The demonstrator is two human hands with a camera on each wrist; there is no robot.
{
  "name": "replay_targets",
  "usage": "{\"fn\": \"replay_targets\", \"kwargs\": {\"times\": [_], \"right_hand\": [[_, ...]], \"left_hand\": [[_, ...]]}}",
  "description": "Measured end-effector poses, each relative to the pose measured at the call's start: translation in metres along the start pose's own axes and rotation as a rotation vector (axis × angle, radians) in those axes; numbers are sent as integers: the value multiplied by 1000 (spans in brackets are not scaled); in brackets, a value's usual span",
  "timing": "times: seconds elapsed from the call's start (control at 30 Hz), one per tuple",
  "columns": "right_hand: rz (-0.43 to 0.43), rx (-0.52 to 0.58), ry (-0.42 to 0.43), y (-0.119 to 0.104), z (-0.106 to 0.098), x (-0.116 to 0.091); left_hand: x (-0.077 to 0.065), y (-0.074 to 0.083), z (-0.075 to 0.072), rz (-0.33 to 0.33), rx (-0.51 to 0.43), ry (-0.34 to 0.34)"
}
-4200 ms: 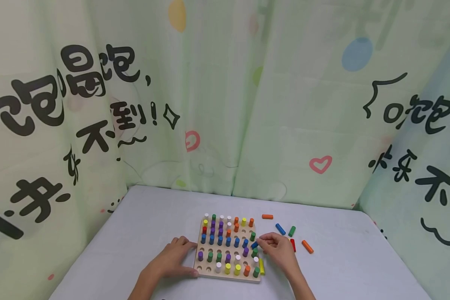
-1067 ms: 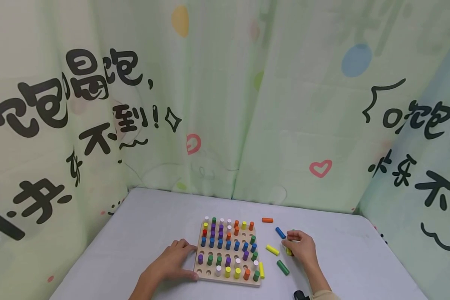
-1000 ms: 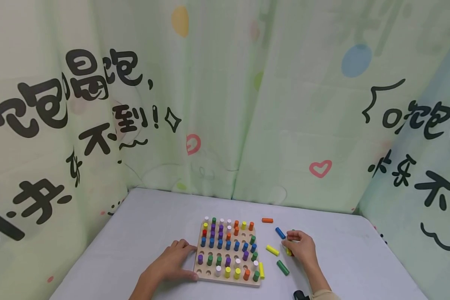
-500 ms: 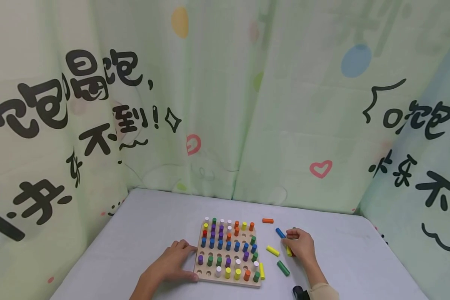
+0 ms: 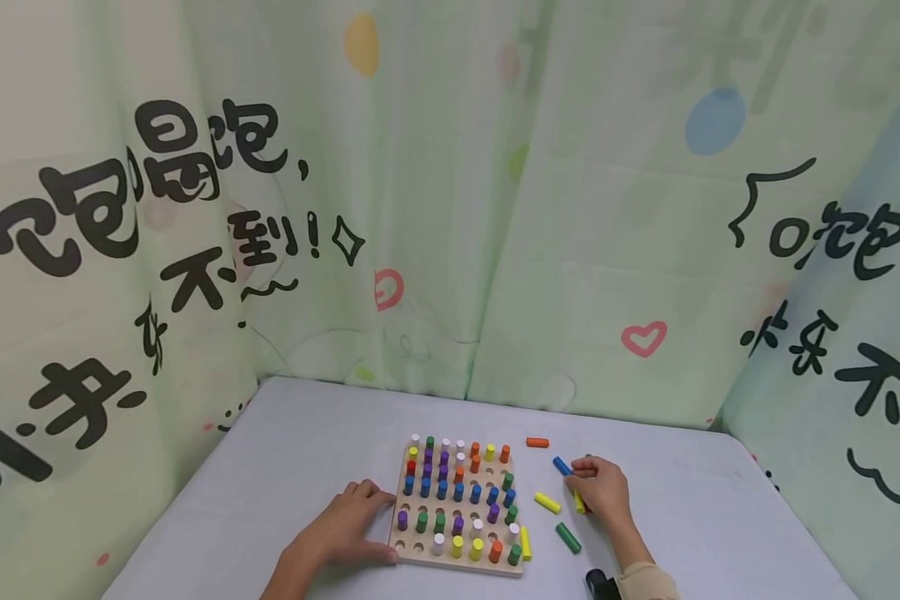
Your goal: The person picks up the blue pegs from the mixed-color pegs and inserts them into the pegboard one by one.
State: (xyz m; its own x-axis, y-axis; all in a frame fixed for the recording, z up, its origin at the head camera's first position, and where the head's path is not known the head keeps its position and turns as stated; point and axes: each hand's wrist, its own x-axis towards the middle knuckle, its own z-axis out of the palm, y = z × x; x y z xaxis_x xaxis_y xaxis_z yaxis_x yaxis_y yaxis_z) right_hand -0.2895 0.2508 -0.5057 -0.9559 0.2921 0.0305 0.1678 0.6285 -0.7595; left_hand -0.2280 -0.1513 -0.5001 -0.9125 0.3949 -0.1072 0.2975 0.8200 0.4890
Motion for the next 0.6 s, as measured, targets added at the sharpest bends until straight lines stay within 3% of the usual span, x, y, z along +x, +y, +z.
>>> {"fn": "replay_targets", "kwargs": {"times": [0.6], "right_hand": [[7,84,21,1,-6,-16]], "left_hand": [[0,1,0,-3,10,5]]}}
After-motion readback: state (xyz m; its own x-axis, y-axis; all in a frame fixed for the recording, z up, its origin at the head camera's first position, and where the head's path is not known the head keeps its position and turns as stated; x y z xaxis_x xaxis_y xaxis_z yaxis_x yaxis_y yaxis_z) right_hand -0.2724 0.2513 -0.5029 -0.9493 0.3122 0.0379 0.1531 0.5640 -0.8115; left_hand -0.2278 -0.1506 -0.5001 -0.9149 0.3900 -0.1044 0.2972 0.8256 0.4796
